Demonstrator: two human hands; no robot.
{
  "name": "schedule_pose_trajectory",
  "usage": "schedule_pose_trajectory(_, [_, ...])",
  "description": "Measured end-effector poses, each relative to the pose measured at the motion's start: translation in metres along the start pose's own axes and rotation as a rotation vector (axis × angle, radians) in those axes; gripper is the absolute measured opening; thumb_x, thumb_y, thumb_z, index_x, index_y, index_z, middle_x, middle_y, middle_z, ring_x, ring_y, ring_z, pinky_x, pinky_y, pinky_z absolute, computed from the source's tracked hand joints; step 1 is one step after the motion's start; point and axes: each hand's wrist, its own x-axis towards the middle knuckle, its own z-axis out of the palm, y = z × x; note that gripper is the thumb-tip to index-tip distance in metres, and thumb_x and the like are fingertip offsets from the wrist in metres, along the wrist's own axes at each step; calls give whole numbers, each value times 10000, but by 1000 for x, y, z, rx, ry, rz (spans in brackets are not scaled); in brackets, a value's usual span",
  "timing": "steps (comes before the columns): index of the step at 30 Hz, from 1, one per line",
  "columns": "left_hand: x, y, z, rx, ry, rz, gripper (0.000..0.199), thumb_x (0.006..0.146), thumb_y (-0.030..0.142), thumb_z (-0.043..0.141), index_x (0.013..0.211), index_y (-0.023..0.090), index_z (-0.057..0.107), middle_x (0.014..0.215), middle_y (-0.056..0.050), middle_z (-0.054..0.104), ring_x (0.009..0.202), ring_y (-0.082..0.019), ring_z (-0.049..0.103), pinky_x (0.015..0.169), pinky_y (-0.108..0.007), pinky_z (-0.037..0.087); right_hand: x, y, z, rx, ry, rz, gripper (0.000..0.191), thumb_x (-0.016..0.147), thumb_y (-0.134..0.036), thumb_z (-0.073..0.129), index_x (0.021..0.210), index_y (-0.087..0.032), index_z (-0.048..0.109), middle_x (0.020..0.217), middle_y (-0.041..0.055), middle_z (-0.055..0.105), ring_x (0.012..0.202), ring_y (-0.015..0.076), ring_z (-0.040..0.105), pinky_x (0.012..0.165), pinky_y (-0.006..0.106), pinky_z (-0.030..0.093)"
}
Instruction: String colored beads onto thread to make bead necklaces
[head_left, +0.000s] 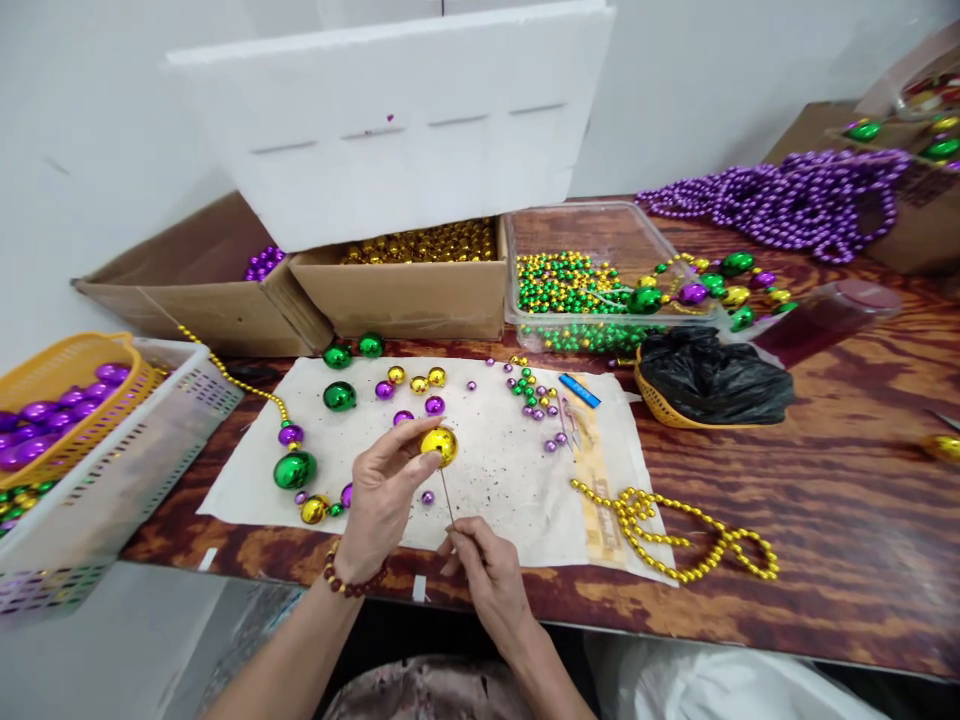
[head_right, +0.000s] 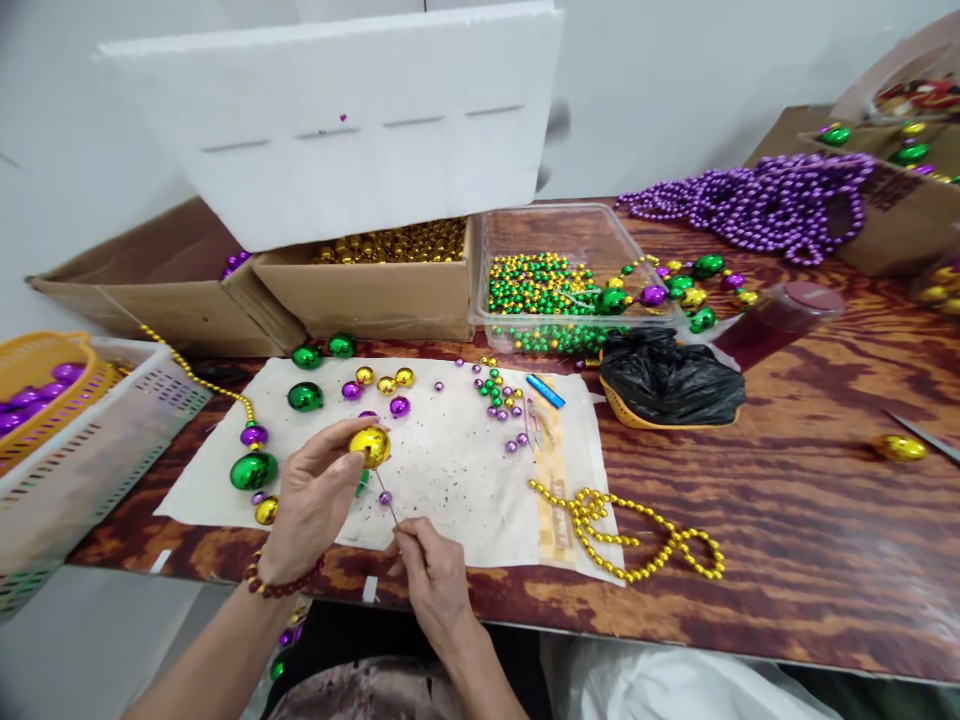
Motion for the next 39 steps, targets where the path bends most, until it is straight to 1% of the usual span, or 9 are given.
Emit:
schedule_pose_trajectory(4, [3,1,3,-41,55,-12,301,689,300,853,977,231,805,962,-59,766,840,-145,679,751,-214,556,-4,5,-2,-33,-7,12,193,1029,-285,422,959,-211,587,793,17,705,556,118,665,548,210,511])
schedule_pose_trajectory(9, [3,2,4,-75,62,-18,311,699,306,846,999,235,803,982,-64,772,855,-147,684,770,-222,549,-5,7,0,-44,4,-17,188,1033,-287,419,977,-216,583,793,14,703,558,118,665,556,210,515])
schedule_pose_trajectory(18, [2,2,4,-93,14,-32,310,713,305,838,1016,249,799,1016,-64,774,872,-149,689,781,-224,548,-2,5,3,-39,22,-36,185,1031,-275,418,958,-214,576,761,3,691,527,110,653,548,201,505])
schedule_pose_trajectory(24, [-2,-1,2,-48,-18,-19,342,734,306,820,1068,245,785,1070,-93,756,961,-196,685,835,-280,555,2,0,5,-7,29,-28,190,1033,-289,420,942,-216,569,767,1,698,520,109,668,526,196,505])
schedule_pose_trajectory(27, [-7,-3,2,-12,-49,-6,333,748,294,809,1075,241,783,1067,-95,745,968,-198,680,836,-277,555,9,-5,8,15,44,-40,191,1035,-292,422,936,-216,566,795,7,710,518,106,677,514,191,501])
schedule_pose_trajectory(31, [-11,-3,1,15,-32,-10,336,743,311,812,1067,228,785,1052,-100,740,934,-195,681,804,-269,560,15,-7,11,7,55,-78,204,1038,-302,423,930,-215,572,788,5,698,507,102,668,497,192,490])
schedule_pose_trajectory(34, [-11,-2,-1,20,-26,-4,331,756,312,802,1077,232,782,1058,-101,742,940,-191,677,815,-262,555,14,-5,11,7,46,-71,208,1041,-313,418,945,-212,573,774,-2,683,503,99,664,497,187,490])
schedule_pose_trajectory(37, [-11,-5,-3,34,-62,14,309,765,283,795,1070,238,782,1069,-93,727,962,-192,668,832,-264,550,13,-7,11,16,55,-62,209,1038,-322,426,942,-210,574,744,-8,666,474,94,647,470,180,480])
schedule_pose_trajectory(39, [-14,-11,-4,65,-117,6,291,765,252,792,1056,237,785,1044,-83,714,929,-181,664,796,-251,551,15,-12,10,41,80,-74,210,1036,-326,430,933,-209,571,717,-14,654,446,89,626,445,177,468])
